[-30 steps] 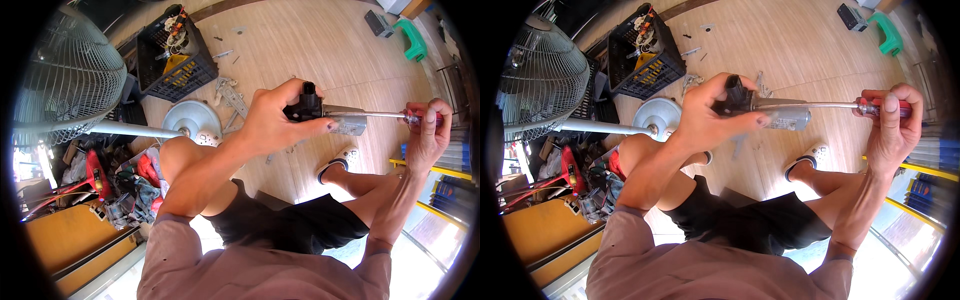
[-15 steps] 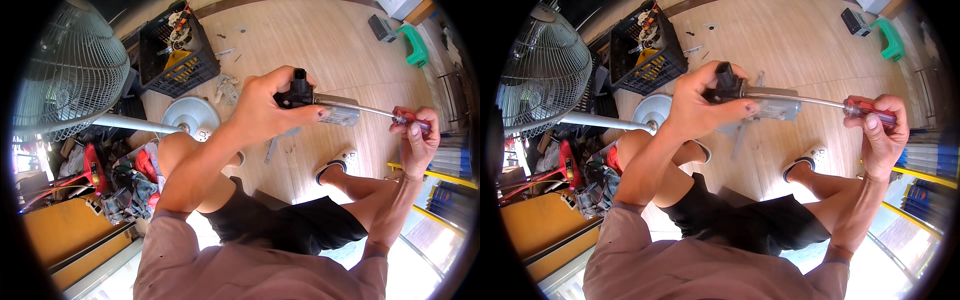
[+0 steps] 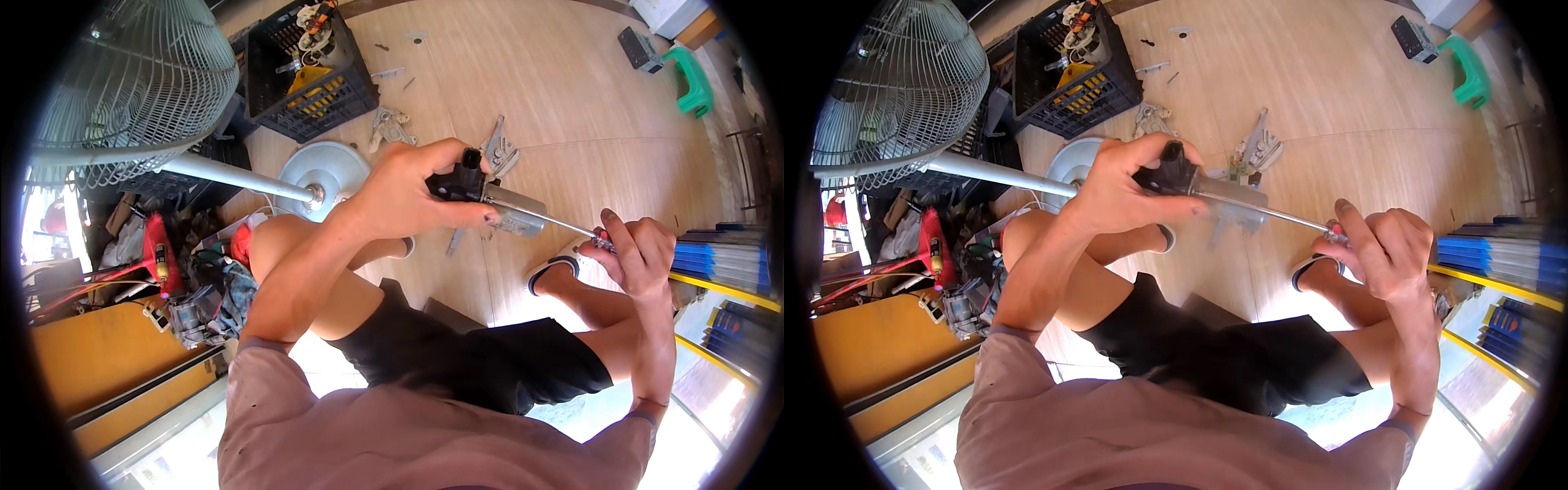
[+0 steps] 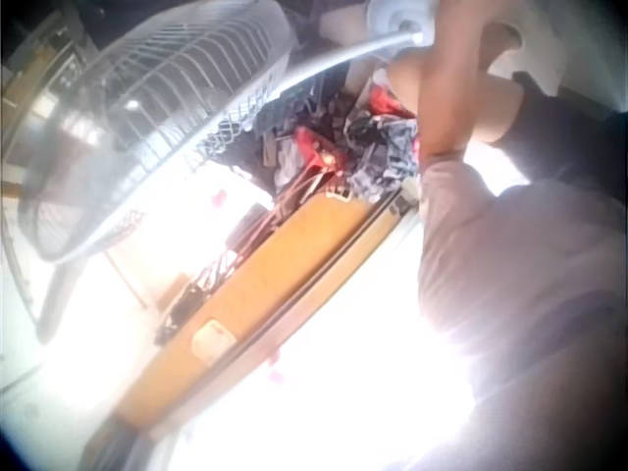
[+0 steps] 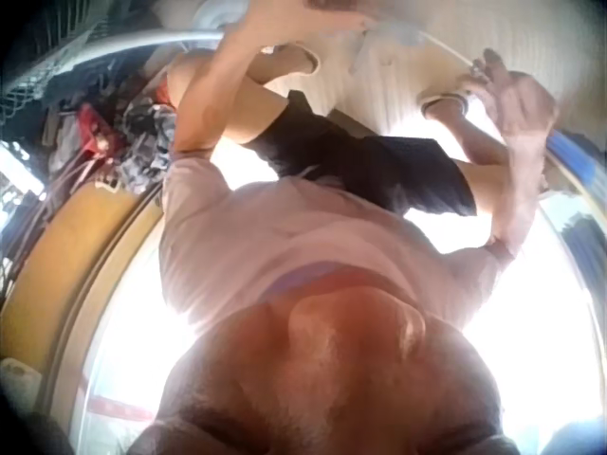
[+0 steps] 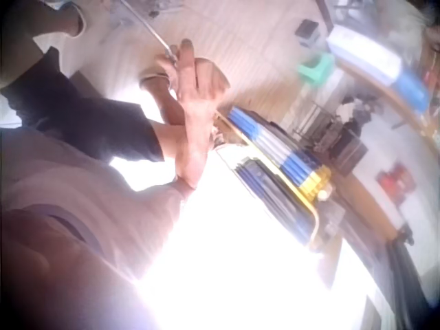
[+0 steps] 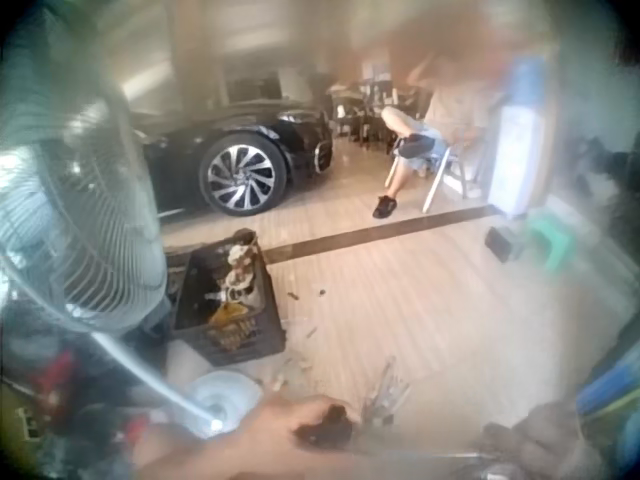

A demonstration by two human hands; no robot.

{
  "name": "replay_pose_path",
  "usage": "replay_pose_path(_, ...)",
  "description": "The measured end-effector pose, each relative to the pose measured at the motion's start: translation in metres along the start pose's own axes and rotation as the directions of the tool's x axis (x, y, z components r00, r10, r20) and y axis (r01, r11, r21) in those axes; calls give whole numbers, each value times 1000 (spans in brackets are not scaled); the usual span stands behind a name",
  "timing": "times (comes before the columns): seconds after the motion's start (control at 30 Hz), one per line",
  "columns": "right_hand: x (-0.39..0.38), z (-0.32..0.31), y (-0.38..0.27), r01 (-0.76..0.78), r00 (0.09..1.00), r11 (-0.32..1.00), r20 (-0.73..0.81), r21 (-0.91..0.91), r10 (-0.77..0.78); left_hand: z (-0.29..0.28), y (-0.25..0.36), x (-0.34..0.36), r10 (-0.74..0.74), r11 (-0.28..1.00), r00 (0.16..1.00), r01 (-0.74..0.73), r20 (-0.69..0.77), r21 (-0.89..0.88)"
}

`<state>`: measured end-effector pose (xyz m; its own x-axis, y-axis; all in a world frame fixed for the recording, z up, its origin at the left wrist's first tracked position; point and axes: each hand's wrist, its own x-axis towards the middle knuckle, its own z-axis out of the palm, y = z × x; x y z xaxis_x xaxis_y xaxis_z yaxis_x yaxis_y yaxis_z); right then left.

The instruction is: The person unscrews and removes components from a motor assembly using a screwdriver while sitting on the floor.

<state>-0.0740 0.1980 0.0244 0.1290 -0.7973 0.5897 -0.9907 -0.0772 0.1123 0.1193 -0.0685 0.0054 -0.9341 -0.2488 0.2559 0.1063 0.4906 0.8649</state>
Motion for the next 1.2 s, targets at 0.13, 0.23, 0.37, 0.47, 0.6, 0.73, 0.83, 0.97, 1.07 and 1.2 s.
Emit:
replay_pose_path(0.13,-12,1,-3,64,998,996,32,-62,-63,5,11,-3,-81,995,995,84,54,-49)
replay_pose_path(0.23,-16,0,-8,23,998,1000,57,-2,-23,11,8,0,-37,999,998,37,44,-16)
replay_pose_path(0.37,-14,2,-14,-347,935,832,232,433,269,5,10,10,77,991,997,-80,29,107)
replay_pose_path(0.47,-14,-8,4,-817,542,-47,793,575,277,5,9,15,73,990,996,-79,54,120)
replay_pose_path(0.6,-26,-6,13,-743,333,-598,941,300,59,13,3,19,-8,996,994,-1,106,85)
replay_pose_path(0.73,-16,4,0,-745,619,25,677,667,398,18,-1,23,-39,997,996,34,77,63)
replay_pose_path(0.83,-13,12,5,-230,971,928,139,294,196,22,-1,25,-89,995,992,85,88,48)
replay_pose_path(0.97,-11,11,6,-168,974,972,177,163,138,20,-3,25,-20,998,998,16,57,67)
replay_pose_path(1.07,-18,8,1,-544,838,583,435,604,330,21,-3,23,-29,998,995,24,92,51)
replay_pose_path(1.2,-22,1,10,-863,438,-200,884,464,162,22,-9,21,-4,994,992,-11,129,111)
